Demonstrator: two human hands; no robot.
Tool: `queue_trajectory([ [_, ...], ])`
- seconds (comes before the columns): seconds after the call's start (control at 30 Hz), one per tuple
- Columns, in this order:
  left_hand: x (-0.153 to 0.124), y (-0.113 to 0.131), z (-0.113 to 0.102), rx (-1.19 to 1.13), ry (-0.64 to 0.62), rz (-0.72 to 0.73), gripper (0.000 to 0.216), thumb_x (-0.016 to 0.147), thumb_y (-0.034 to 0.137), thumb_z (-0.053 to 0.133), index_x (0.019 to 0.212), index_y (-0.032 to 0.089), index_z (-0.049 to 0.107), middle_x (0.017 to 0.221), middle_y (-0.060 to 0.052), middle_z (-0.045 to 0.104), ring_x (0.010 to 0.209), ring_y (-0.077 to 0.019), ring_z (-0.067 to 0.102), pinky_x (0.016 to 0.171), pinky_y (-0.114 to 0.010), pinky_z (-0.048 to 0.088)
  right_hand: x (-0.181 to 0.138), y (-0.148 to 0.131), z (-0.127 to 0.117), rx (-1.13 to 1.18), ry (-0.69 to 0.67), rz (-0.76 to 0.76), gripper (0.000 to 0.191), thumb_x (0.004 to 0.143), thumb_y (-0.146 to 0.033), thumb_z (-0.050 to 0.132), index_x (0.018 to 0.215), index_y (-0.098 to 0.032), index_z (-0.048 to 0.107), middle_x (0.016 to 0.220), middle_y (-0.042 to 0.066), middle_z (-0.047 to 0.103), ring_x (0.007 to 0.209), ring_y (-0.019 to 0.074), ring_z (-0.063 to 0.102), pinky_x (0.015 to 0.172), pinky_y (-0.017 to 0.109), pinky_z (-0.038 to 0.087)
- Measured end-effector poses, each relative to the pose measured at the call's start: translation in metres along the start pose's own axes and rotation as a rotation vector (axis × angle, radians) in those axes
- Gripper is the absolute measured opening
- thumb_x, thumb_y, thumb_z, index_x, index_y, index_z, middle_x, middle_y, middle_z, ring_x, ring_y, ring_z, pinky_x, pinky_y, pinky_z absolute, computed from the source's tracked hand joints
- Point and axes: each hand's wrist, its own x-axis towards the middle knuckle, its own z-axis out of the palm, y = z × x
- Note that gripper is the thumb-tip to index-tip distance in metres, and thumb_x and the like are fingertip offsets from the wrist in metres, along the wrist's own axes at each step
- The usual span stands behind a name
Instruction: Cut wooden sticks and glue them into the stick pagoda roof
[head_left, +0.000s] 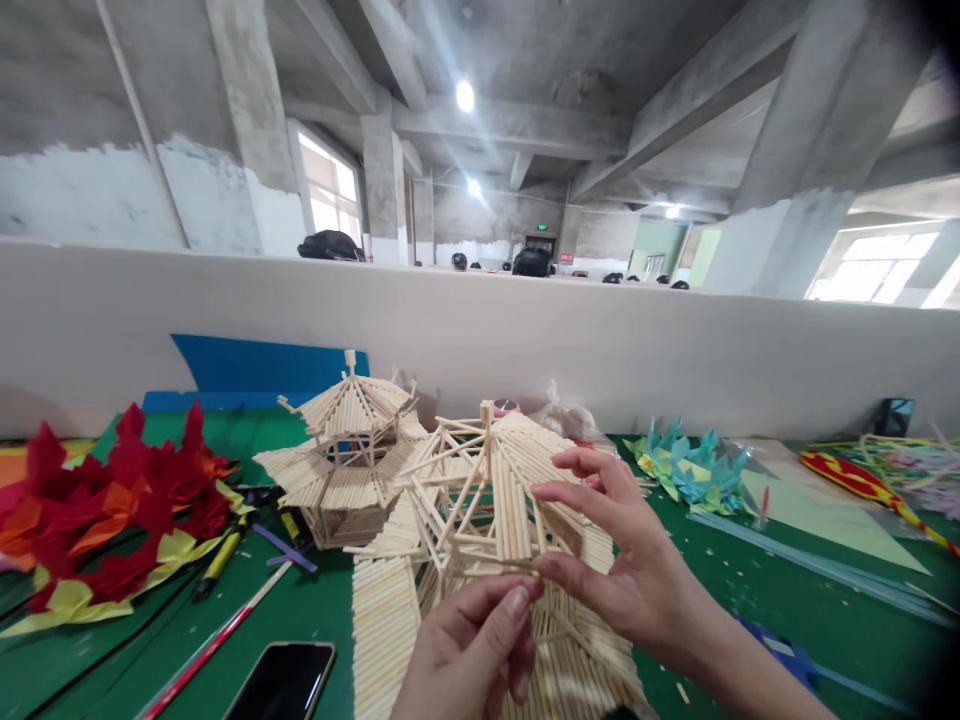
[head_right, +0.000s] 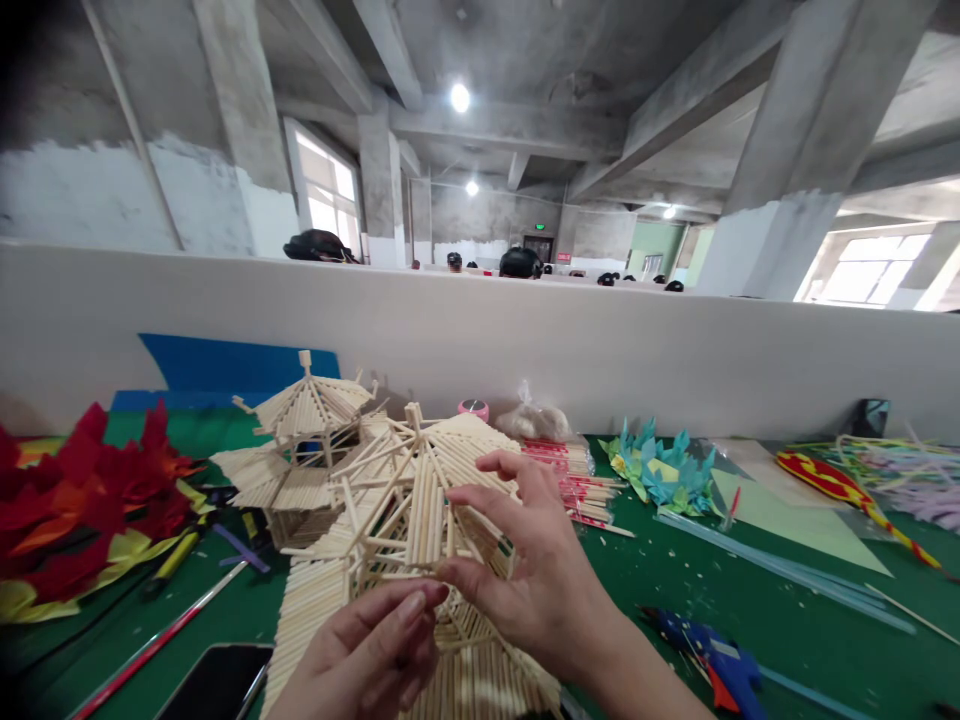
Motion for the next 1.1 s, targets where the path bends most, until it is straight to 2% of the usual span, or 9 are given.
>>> queue_trajectory([
  [0.37,0.006,0.001,-0.002,-0.045,-0.031,-0.031,0.023,0.055,0.031,0.078,0.070,0.015,0.071,0.050,0.002,0.054,0.044,-0.0042,0.044,0.041,-0.015,0.032,0.002,-0.002,-0.001,-0.215,-0.016,-0.088,0.035,0.074,-0.037,0.062,0.107,-0.028,0.054,0.123,0.006,0.032,0.111,0.0278,0.032,0.089,0.046,0.033],
  [0.6,0.011,-0.002,-0.003,-0.073,-0.113,-0.035,0.019,0.059,0.031,0.076,0.067,0.015,0.069,0.050,0.001,0.057,0.042,-0.0038,0.046,0.039,-0.014,0.032,0.005,-0.004,-0.002,-0.203,-0.031,-0.099,0.035,0.075,-0.037,0.061,0.109,-0.027,0.054,0.123,0.005,0.030,0.113,0.0262,0.030,0.091,0.042,0.033],
  [0.8,0.008,-0.001,0.000,-0.108,-0.092,-0.027,0.020,0.057,0.027,0.077,0.071,0.014,0.071,0.051,0.000,0.058,0.045,-0.0047,0.048,0.041,-0.013,0.034,-0.001,-0.001,-0.002,-0.147,-0.034,-0.093,0.047,0.073,-0.038,0.062,0.116,-0.025,0.048,0.125,0.006,0.030,0.115,0.0264,0.030,0.092,0.043,0.033],
  [0.97,0.010,-0.001,-0.001,-0.110,-0.095,-0.035,0.019,0.057,0.027,0.077,0.069,0.015,0.071,0.050,0.000,0.059,0.043,-0.0043,0.047,0.039,-0.014,0.034,-0.013,0.003,0.002,-0.089,0.077,-0.104,0.032,0.074,-0.022,0.060,0.106,-0.026,0.054,0.121,0.005,0.036,0.112,0.0251,0.035,0.087,0.040,0.037],
  [1.1,0.011,-0.004,-0.003,-0.111,-0.057,-0.017,0.017,0.056,0.027,0.078,0.065,0.015,0.069,0.052,0.000,0.059,0.045,-0.0053,0.048,0.041,-0.014,0.034,-0.013,0.002,0.004,-0.129,0.099,-0.143,0.031,0.075,-0.016,0.058,0.104,-0.026,0.056,0.120,0.005,0.036,0.110,0.0248,0.036,0.083,0.040,0.038],
])
